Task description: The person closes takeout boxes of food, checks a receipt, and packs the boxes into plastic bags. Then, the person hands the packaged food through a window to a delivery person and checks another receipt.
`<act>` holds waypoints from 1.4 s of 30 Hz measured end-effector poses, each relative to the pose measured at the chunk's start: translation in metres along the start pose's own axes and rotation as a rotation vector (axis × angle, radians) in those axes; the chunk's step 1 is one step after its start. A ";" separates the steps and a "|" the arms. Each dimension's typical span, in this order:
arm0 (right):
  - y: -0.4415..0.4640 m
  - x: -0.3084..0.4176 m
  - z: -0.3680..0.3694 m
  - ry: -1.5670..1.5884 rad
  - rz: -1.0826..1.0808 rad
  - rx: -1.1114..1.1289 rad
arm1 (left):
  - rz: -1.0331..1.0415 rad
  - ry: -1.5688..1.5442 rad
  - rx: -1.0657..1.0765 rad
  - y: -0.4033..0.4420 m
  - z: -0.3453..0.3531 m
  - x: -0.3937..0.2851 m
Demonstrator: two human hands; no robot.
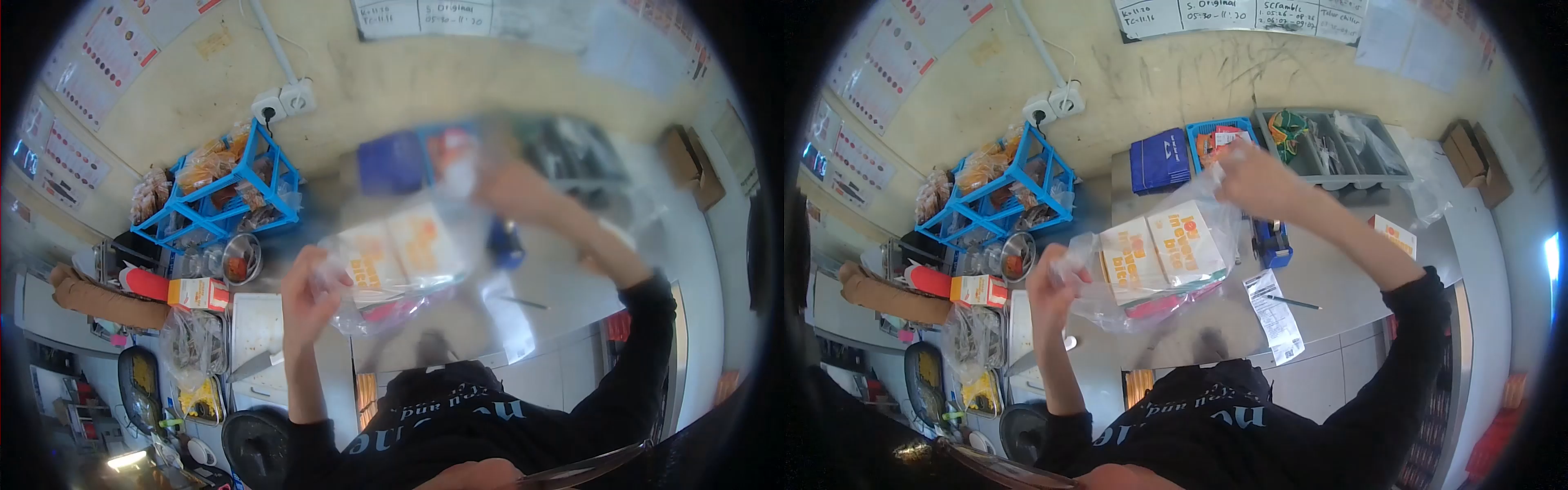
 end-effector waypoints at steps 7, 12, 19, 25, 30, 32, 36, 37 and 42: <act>0.018 -0.015 -0.047 0.220 -0.042 -0.064 | -0.465 0.231 -0.023 0.024 -0.013 0.020; -0.012 -0.028 -0.052 0.135 -0.048 -0.179 | -0.549 0.253 -0.010 0.025 -0.006 0.017; 0.015 -0.003 -0.041 0.223 -0.136 -0.345 | -0.462 0.095 0.216 0.021 0.067 0.025; 0.009 0.003 -0.054 0.191 -0.226 -0.428 | -0.489 0.407 0.614 -0.080 0.217 0.150; 0.012 -0.018 -0.057 0.037 -0.225 0.192 | -0.616 0.310 0.639 -0.139 0.258 0.223; -0.003 -0.030 -0.094 0.212 -0.376 -0.179 | -0.615 0.306 0.675 -0.132 0.261 0.218; 0.005 -0.023 -0.091 0.165 -0.318 -0.405 | -0.586 0.258 0.739 -0.122 0.260 0.209; 0.002 -0.022 -0.094 0.195 -0.318 -0.419 | -0.541 0.244 0.772 -0.119 0.257 0.204; -0.075 -0.078 -0.091 0.535 0.115 -0.333 | -0.470 0.374 0.417 0.002 0.121 0.045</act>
Point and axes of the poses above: each hand's wrist, its own y-axis towards the middle knuckle, its own z-axis out of the palm, x = y × z, the point moved 6 cm from there along y, towards the middle knuckle, and after that the axes turned 4 degrees about z, right-handed, at the moved point
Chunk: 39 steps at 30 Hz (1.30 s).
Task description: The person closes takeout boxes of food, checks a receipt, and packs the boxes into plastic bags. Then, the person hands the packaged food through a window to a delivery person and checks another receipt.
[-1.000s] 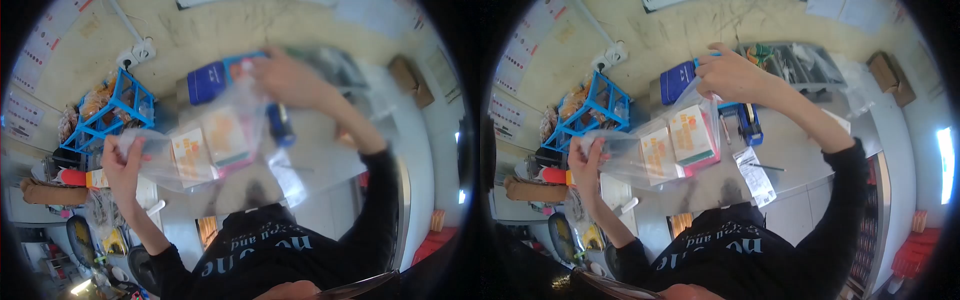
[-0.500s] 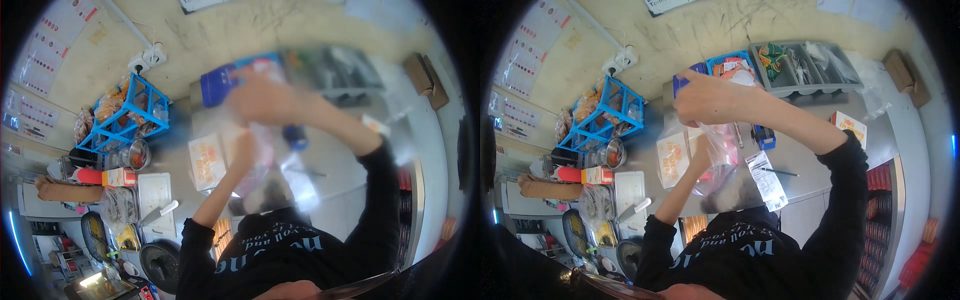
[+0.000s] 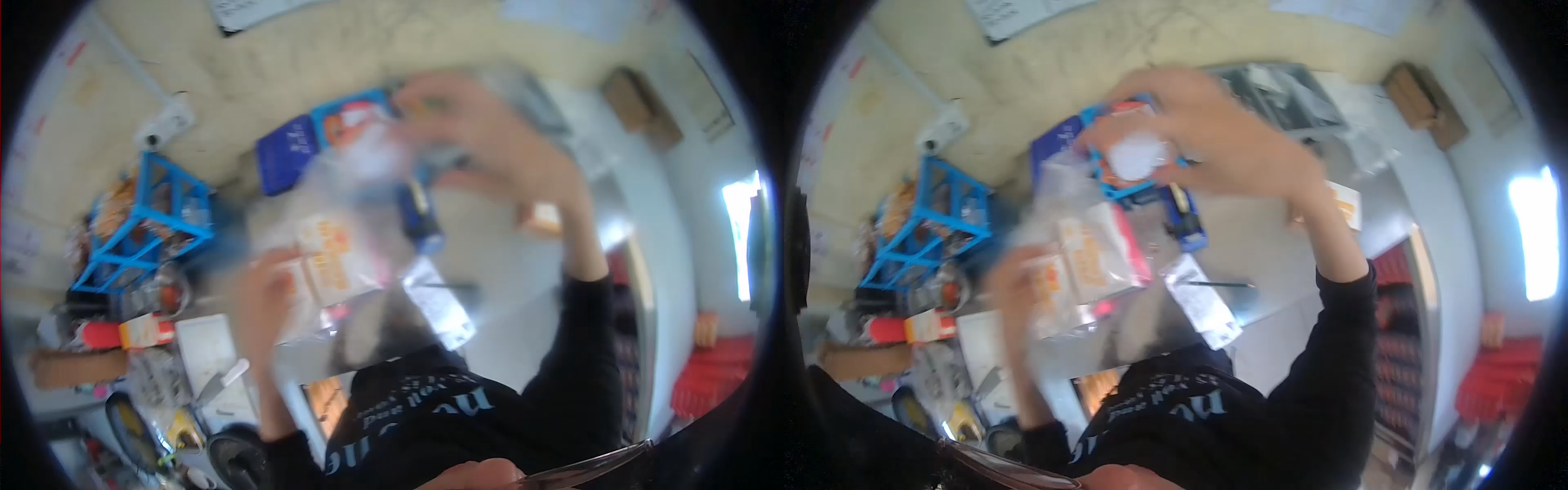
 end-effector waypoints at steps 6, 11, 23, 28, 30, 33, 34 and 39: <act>-0.297 -0.204 0.034 -0.401 1.031 0.828 | -0.210 -0.091 -0.219 -0.069 -0.143 0.019; -0.403 -0.265 0.101 -0.727 0.733 0.744 | -0.131 -0.050 -0.491 -0.058 -0.135 -0.010; -0.032 -0.036 -0.011 0.283 0.470 -0.031 | -0.088 -0.301 -0.455 -0.056 -0.130 0.005; 0.100 0.077 0.092 0.644 -0.145 0.307 | -0.052 -0.380 -0.438 -0.055 -0.142 0.032; 0.136 0.099 0.145 0.828 -0.187 0.435 | -0.179 -0.424 -0.348 -0.068 -0.121 0.038; 0.148 0.114 0.199 0.909 -0.219 0.601 | 0.017 -0.587 -0.417 -0.063 -0.154 0.037; 0.140 0.110 0.205 0.850 -0.199 0.678 | -0.062 -0.611 -0.333 -0.073 -0.151 0.043; 0.109 0.087 0.231 0.707 0.011 1.139 | -0.116 -0.752 -0.198 -0.079 -0.131 0.035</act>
Point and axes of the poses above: each hand's wrist, its own y-axis towards the middle knuckle, its own z-axis out of the palm, x = y × z, the point moved 6 cm from there along y, towards the middle knuckle, and after that the axes turned 4 degrees about z, right-handed, at the moved point
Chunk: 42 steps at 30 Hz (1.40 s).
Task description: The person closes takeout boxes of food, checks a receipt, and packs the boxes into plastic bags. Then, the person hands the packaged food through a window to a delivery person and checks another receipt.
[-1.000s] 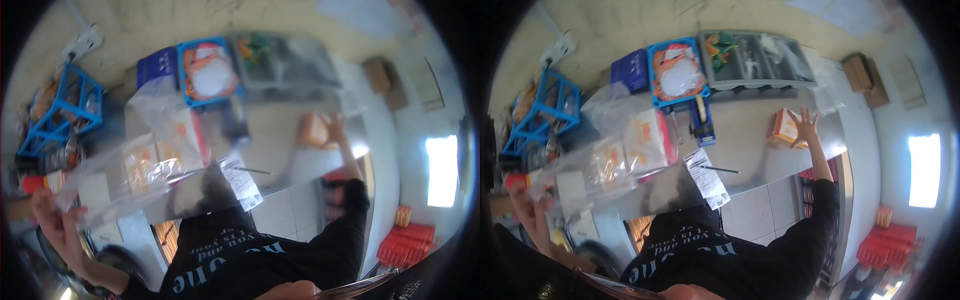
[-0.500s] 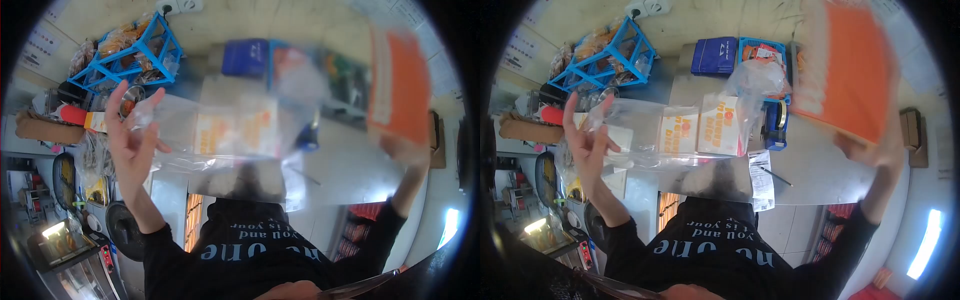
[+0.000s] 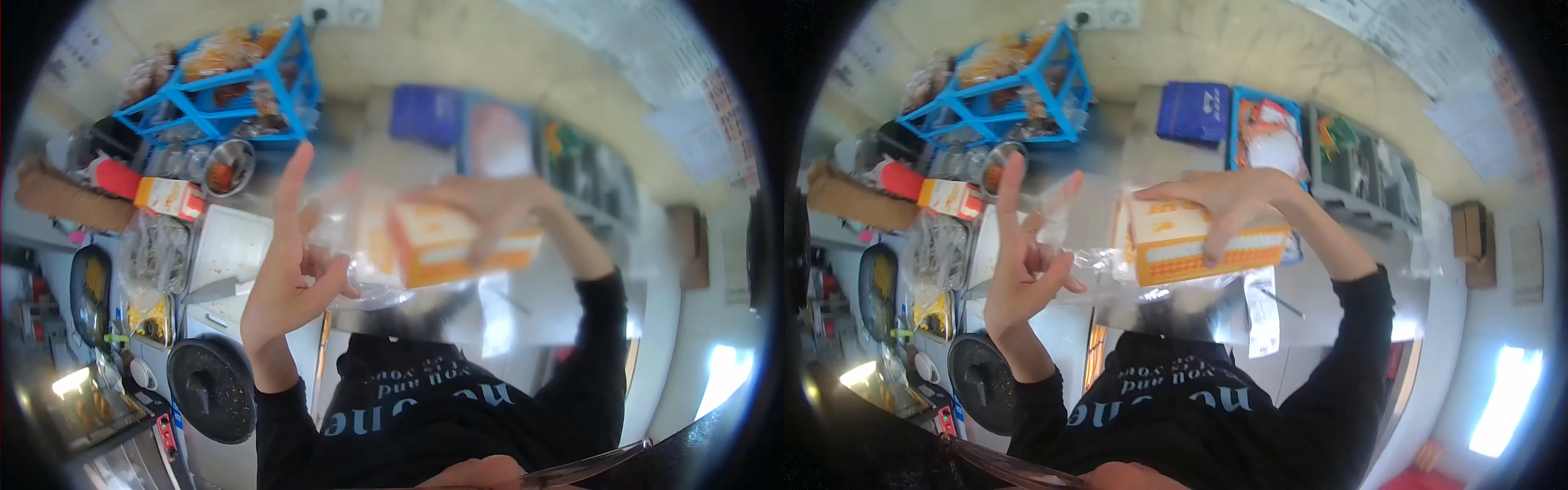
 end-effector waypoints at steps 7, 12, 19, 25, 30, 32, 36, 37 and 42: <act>0.001 0.013 0.035 0.200 -0.403 -0.016 | -0.001 0.054 0.109 0.019 0.034 -0.002; 0.014 -0.033 0.043 0.042 0.092 -0.238 | 0.069 -0.098 0.141 -0.005 0.050 -0.006; 0.011 -0.074 0.078 -0.627 0.157 -0.806 | -0.021 0.735 0.351 -0.001 0.084 0.035; -0.093 -0.108 0.092 -0.676 0.427 -0.689 | -0.034 1.354 0.211 -0.012 0.110 0.153; -0.126 -0.118 0.134 -1.024 0.307 -0.277 | 0.072 1.353 0.160 -0.012 0.123 0.146; -0.147 -0.061 0.089 -0.876 0.101 -0.496 | 0.136 1.390 0.159 -0.009 0.128 0.141; -0.179 -0.083 0.011 0.599 0.815 -0.886 | 0.403 1.264 0.381 0.002 0.115 0.126; -0.204 -0.019 -0.005 -0.118 0.446 -1.054 | 0.194 1.116 0.236 0.015 0.092 0.100; -0.248 -0.052 0.089 -0.421 0.444 -1.018 | -0.055 0.944 -0.098 0.021 0.019 -0.043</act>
Point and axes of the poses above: each hand's wrist, its own y-axis towards the middle knuckle, its own z-axis out of the palm, x = y × z, the point moved 6 cm from there along y, towards the middle knuckle, and after that the axes turned 4 degrees about z, right-handed, at the moved point
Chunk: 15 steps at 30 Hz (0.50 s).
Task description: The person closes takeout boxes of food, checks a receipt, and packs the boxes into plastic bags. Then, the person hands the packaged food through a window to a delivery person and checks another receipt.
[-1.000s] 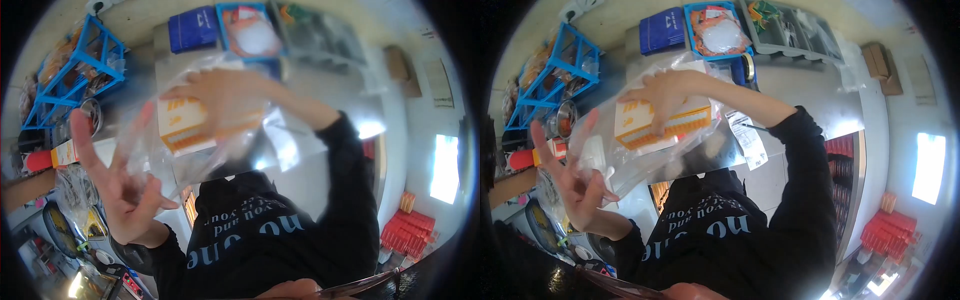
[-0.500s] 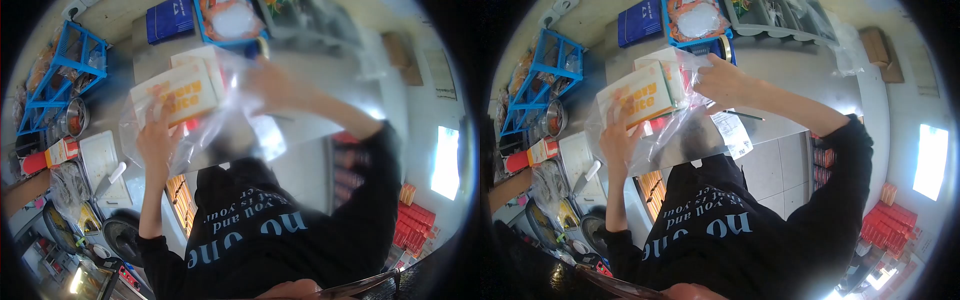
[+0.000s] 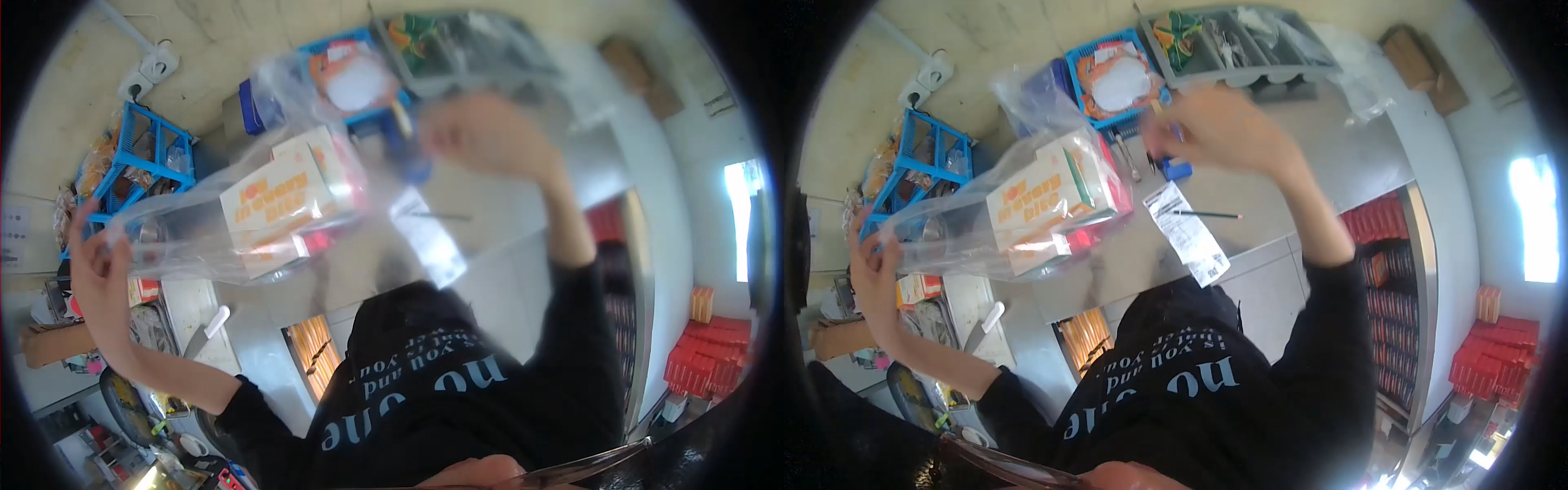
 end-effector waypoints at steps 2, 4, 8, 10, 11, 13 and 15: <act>-0.054 -0.084 0.102 0.321 0.137 0.190 | 0.392 0.508 -0.323 -0.036 -0.005 -0.069; -0.116 -0.128 0.170 0.087 0.495 0.149 | 0.420 0.103 -0.361 -0.084 0.032 -0.076; -0.152 -0.147 0.222 0.053 0.511 -0.122 | 0.552 -0.417 0.595 -0.137 0.266 -0.123; -0.166 -0.141 0.229 0.016 0.424 -0.290 | 0.554 -0.136 0.508 -0.157 0.389 -0.065; -0.164 -0.138 0.227 0.041 0.432 -0.323 | 0.579 0.021 0.448 -0.160 0.420 -0.049; -0.150 -0.126 0.212 0.012 0.457 -0.357 | 0.603 0.015 0.382 -0.160 0.418 -0.052; -0.139 -0.113 0.207 0.088 0.426 -0.412 | 0.535 -0.022 0.320 -0.166 0.420 -0.046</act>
Point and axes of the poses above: each hand's wrist, its own y-axis towards the middle knuckle, its own z-axis out of the palm, x = y × z, the point moved 6 cm from there along y, towards the middle knuckle, and after that the axes turned 4 degrees about z, right-handed, at the moved point
